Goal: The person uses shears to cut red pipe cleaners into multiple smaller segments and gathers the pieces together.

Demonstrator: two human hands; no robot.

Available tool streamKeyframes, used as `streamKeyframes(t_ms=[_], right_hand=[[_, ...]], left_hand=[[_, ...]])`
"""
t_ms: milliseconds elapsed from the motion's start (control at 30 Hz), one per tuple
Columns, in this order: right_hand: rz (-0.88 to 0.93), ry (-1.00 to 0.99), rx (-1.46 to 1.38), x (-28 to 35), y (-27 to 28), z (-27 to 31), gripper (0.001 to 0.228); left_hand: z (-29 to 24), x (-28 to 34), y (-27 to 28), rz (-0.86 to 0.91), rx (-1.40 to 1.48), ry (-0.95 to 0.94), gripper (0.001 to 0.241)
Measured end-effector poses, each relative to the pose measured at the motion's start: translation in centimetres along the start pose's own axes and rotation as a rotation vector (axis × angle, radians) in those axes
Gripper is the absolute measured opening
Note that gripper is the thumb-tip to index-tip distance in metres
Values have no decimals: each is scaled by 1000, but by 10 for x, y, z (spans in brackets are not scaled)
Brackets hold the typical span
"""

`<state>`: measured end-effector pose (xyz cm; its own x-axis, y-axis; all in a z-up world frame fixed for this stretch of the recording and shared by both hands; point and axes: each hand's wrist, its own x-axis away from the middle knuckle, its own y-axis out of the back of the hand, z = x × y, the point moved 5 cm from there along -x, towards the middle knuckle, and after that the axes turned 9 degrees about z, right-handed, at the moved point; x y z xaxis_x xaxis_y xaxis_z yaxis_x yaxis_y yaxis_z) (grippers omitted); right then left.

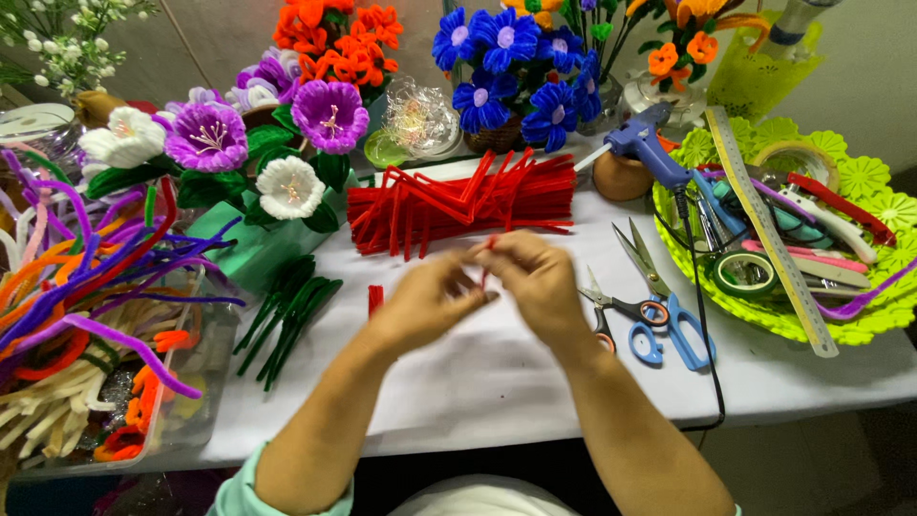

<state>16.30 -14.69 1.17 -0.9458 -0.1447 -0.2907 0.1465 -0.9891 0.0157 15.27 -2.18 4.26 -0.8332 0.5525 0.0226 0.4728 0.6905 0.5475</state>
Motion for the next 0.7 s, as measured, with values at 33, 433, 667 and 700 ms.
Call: streamKeyframes(t_ms=[33, 433, 667, 700], right_hand=[[2, 3, 1, -3, 8, 3, 6], [166, -420, 527, 12, -4, -50, 33], [221, -438, 548, 17, -6, -55, 32], [232, -436, 556, 17, -7, -51, 32]], left_hand=[[8, -8, 13, -3, -1, -1, 41], [44, -96, 73, 5, -934, -142, 10], [53, -113, 69, 38, -1085, -74, 7], [50, -112, 68, 54, -1092, -52, 7]])
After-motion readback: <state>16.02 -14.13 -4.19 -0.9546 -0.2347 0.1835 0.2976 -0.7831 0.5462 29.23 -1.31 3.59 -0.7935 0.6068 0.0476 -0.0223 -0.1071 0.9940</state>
